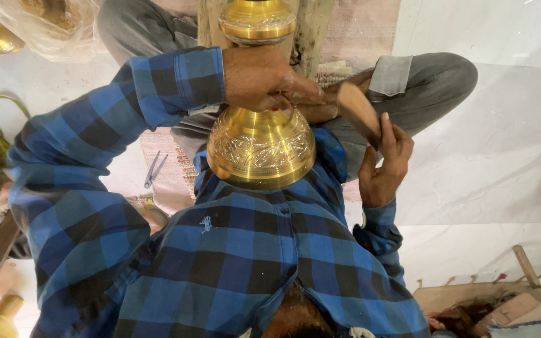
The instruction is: The person sits cross-legged on the floor holding an engraved brass vase against their body. They hold a small chisel against the vase's neck with one hand and strike it with a wooden mallet held in the other hand, repeatedly tapping to carve decorative patterns into the metal, repositioning the chisel between strikes.
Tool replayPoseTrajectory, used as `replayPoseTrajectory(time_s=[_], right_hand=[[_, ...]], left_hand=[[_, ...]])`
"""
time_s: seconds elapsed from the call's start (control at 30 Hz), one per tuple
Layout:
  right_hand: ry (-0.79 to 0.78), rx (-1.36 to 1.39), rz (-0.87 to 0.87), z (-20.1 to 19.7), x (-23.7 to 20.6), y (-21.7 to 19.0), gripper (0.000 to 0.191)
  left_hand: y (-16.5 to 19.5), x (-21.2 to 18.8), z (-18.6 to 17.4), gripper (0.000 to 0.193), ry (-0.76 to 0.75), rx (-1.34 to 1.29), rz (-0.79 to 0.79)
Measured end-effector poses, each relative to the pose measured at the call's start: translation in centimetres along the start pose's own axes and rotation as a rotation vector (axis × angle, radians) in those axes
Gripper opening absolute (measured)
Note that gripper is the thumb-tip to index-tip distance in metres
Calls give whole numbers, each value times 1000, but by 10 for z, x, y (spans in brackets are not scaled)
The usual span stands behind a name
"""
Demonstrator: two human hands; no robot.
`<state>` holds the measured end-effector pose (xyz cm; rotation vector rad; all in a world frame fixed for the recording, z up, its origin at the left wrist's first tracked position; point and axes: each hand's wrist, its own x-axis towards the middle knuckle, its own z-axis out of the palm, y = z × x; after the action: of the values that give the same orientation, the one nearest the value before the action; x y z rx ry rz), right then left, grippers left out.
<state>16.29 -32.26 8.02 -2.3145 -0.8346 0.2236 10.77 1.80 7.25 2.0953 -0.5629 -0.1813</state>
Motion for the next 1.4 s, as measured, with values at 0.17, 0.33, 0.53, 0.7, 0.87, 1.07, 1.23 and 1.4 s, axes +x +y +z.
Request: replayPoseTrajectory(time_s=[0.17, 0.33, 0.53, 0.7, 0.87, 1.07, 1.23, 1.4], right_hand=[[-133, 181, 49, -3, 16, -17, 59], [-204, 111, -116, -10, 51, -23, 58], [-238, -255, -508, -17, 122, -6, 66], [-289, -269, -553, -27, 152, -10, 58], [-320, -254, -636, -35, 165, -31, 56], [-273, -366, -700, -59, 180, -61, 55], [-422, -188, -673, -71, 193, -85, 57], [-510, -170, -673, -69, 203, -92, 57]], left_hand=[[8, -25, 6, 50, 296, -213, -76], [20, -55, 30, 53, 589, -276, -204], [23, -58, 59, 60, 757, -355, -232], [24, -56, 62, 62, 793, -386, -275], [29, -52, 65, 63, 843, -415, -327], [30, -50, 68, 62, 830, -273, -329], [27, -50, 70, 61, 855, -303, -327], [27, -50, 70, 62, 838, -267, -360]])
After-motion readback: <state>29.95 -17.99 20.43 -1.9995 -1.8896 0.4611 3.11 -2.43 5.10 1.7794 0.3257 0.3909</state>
